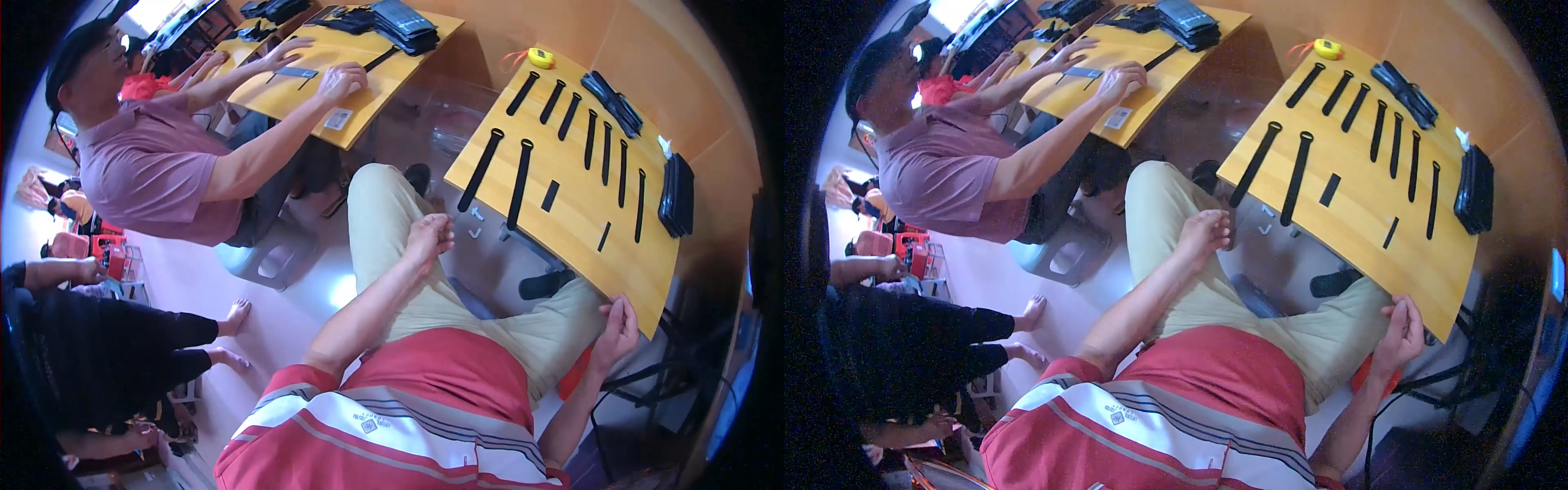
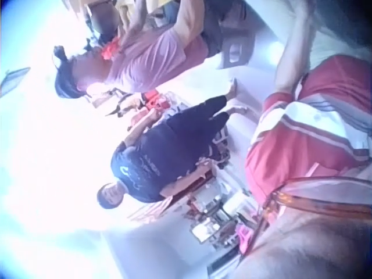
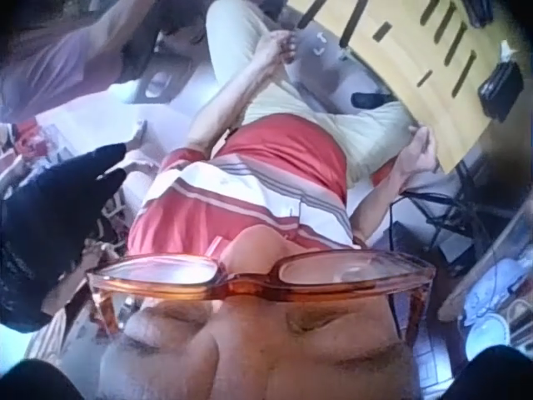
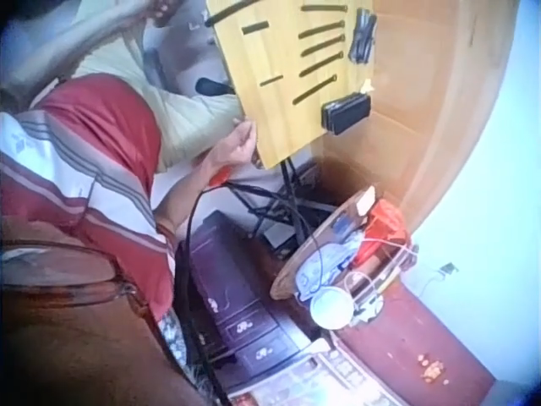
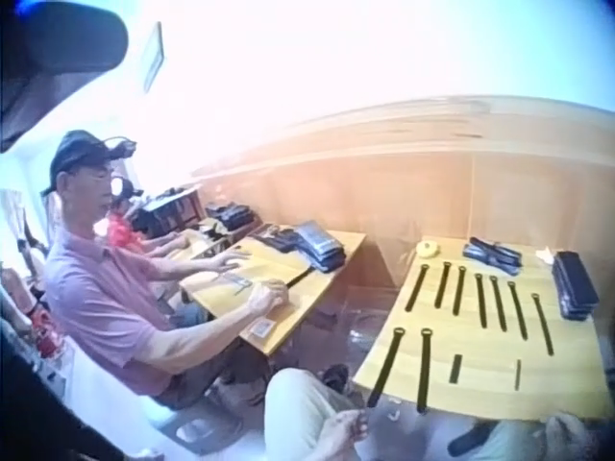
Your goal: Assembling, measuring, and organizing black fabric velcro straps at a workstation.
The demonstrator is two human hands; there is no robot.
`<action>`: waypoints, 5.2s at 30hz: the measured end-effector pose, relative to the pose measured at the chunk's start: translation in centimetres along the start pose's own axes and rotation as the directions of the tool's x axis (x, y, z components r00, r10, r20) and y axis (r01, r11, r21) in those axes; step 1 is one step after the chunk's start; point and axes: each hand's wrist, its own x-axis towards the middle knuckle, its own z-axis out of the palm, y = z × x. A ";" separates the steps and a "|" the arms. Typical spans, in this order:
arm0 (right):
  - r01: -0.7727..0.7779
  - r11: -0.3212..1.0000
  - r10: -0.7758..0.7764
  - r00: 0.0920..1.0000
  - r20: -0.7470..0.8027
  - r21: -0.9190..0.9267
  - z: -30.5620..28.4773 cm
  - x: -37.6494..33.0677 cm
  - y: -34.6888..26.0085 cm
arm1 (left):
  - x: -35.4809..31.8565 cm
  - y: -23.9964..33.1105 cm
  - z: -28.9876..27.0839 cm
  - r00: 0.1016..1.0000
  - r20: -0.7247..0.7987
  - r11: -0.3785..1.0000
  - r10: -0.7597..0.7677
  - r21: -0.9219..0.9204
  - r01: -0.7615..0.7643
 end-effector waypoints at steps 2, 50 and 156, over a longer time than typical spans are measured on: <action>0.015 1.000 -0.016 1.000 0.027 0.007 0.9 0.2 -0.6 | -0.1 0.1 -0.2 1.000 0.006 1.000 0.011 -0.019 -0.011; 0.096 0.985 -0.108 0.991 0.078 0.142 3.9 0.7 -4.1 | -0.8 0.7 0.2 0.999 0.029 0.997 0.016 -0.080 -0.014; 0.490 0.868 -0.453 0.845 0.284 -0.075 5.6 3.4 -10.2 | -9.3 4.5 18.4 0.740 0.660 0.991 0.132 -0.113 -0.077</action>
